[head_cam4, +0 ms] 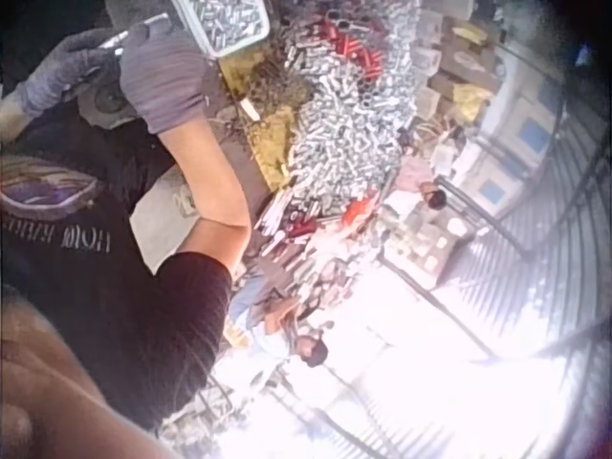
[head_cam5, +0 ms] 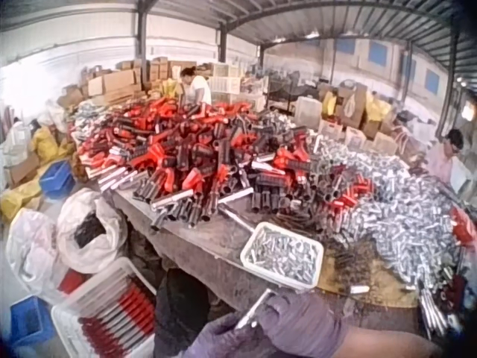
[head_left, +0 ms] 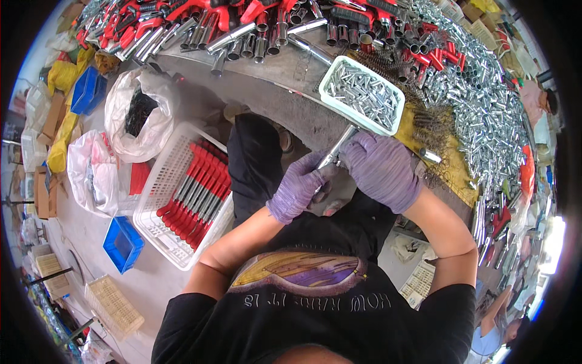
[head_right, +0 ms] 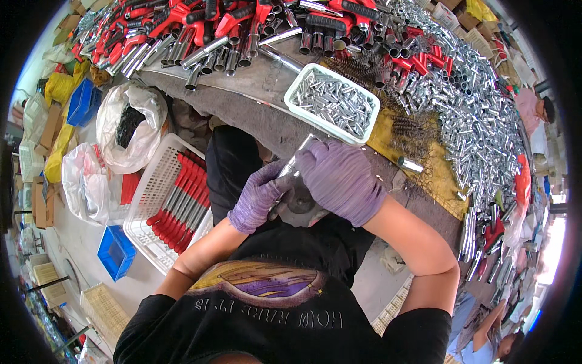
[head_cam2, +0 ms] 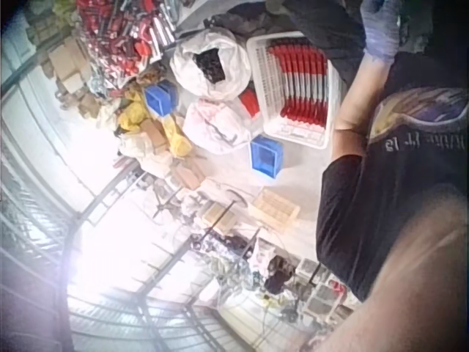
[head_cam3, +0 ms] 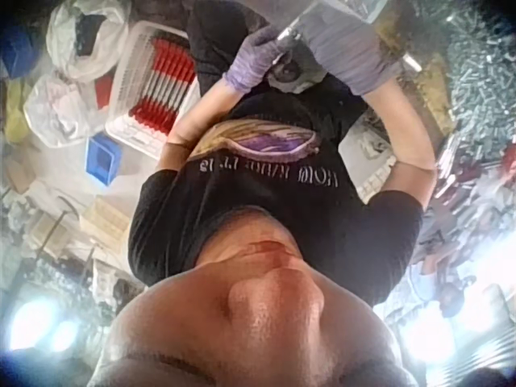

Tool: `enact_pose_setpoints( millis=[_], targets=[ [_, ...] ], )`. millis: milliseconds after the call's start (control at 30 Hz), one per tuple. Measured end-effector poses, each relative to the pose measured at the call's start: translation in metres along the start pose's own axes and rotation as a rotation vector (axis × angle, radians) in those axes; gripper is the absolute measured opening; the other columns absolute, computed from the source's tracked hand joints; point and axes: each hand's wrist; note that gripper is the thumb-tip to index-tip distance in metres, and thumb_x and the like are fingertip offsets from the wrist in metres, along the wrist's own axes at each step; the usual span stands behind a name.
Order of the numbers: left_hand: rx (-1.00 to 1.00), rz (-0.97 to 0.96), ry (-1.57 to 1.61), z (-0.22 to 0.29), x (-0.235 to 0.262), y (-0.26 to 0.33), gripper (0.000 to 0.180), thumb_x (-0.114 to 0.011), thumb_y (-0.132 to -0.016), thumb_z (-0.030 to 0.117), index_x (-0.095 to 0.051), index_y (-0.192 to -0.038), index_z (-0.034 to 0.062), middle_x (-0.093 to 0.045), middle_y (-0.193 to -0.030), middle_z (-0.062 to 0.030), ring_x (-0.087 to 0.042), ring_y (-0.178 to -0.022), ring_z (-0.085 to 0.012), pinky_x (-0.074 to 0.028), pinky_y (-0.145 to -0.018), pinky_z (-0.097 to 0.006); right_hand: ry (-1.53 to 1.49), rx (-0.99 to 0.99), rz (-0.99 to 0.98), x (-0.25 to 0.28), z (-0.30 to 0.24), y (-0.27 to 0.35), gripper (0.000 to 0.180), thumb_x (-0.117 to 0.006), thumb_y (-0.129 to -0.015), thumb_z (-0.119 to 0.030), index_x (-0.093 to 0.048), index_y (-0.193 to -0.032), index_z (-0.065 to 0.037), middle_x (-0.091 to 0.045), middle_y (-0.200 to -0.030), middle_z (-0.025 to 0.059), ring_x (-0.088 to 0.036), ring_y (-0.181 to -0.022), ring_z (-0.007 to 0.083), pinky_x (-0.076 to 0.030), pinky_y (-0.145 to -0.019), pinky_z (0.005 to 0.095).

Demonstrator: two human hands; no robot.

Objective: The person assembles tools by inserting metal pins and springs into metal cylinders, attaching handles to the tubes by hand, and placing the completed tools into a basket.

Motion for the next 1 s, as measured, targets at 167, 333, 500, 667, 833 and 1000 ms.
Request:
enact_pose_setpoints(
  millis=[167,333,500,667,833,1000],
  targets=[
    [0.023,0.059,-0.055,-0.004,-0.006,0.002,0.038,-0.058,-0.09,0.018,-0.052,-0.123,0.0007,-0.054,-0.072,0.0003,-0.047,-0.054,-0.0046,-0.036,-0.045,-0.019,0.006,0.007,-0.089,-0.007,-0.016,0.015,0.027,-0.057,-0.074,-0.018,-0.06,-0.097,-0.004,-0.059,-0.091,0.0108,-0.059,-0.08,0.0262,-0.048,-0.063,0.0383],
    [0.075,0.061,-0.056,-0.013,-0.008,0.003,0.041,-0.057,-0.091,0.017,-0.049,-0.128,0.0005,-0.056,-0.082,0.0011,-0.05,-0.063,-0.0047,-0.041,-0.054,-0.019,0.011,0.002,-0.157,-0.015,-0.018,0.024,0.028,-0.054,-0.075,-0.019,-0.06,-0.098,-0.004,-0.059,-0.094,0.0119,-0.059,-0.083,0.026,-0.048,-0.063,0.0386],
    [0.08,0.035,-0.033,-0.02,-0.01,0.003,0.043,-0.059,-0.091,0.019,-0.049,-0.128,0.0,-0.058,-0.088,0.0008,-0.05,-0.067,-0.0046,-0.043,-0.06,-0.02,-0.007,-0.107,-0.012,-0.024,-0.018,0.036,0.026,-0.058,-0.076,-0.02,-0.06,-0.099,-0.007,-0.06,-0.09,0.0092,-0.06,-0.069,0.0249,-0.047,-0.053,0.0393],
    [0.095,0.074,-0.128,-0.043,-0.006,-0.002,0.045,-0.061,-0.089,0.031,-0.052,-0.124,0.0039,-0.06,-0.073,-0.0001,-0.048,-0.046,-0.0039,-0.034,-0.037,-0.018,-0.032,-0.078,-0.03,-0.051,-0.011,0.053,0.024,-0.058,-0.078,-0.019,-0.059,-0.099,-0.01,-0.059,-0.084,0.0093,-0.06,-0.061,0.0246,-0.047,-0.05,0.0385],
    [0.146,0.024,-0.025,-0.042,-0.004,-0.006,0.043,-0.062,-0.089,0.024,-0.051,-0.124,0.0003,-0.058,-0.082,-0.0005,-0.05,-0.063,-0.0053,-0.042,-0.055,-0.02,-0.011,-0.045,-0.026,-0.069,-0.001,0.064,0.024,-0.058,-0.079,-0.024,-0.06,-0.101,-0.012,-0.06,-0.086,0.0092,-0.057,-0.06,0.0249,-0.044,-0.05,0.0378],
    [0.264,0.023,0.079,-0.039,0.002,-0.012,0.051,-0.064,-0.086,0.038,-0.051,-0.124,0.0068,-0.058,-0.067,0.0016,-0.046,-0.041,-0.0039,-0.031,-0.033,-0.017,-0.001,-0.062,-0.12,-0.057,0.001,0.055,0.018,-0.057,-0.079,-0.022,-0.06,-0.094,-0.011,-0.059,-0.088,0.0112,-0.057,-0.062,0.0253,-0.044,-0.051,0.0383]
  ],
)
Point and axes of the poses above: each hand's wrist, its own y-axis away from the middle knuckle, its own x-axis out of the back of the hand, z = x × y
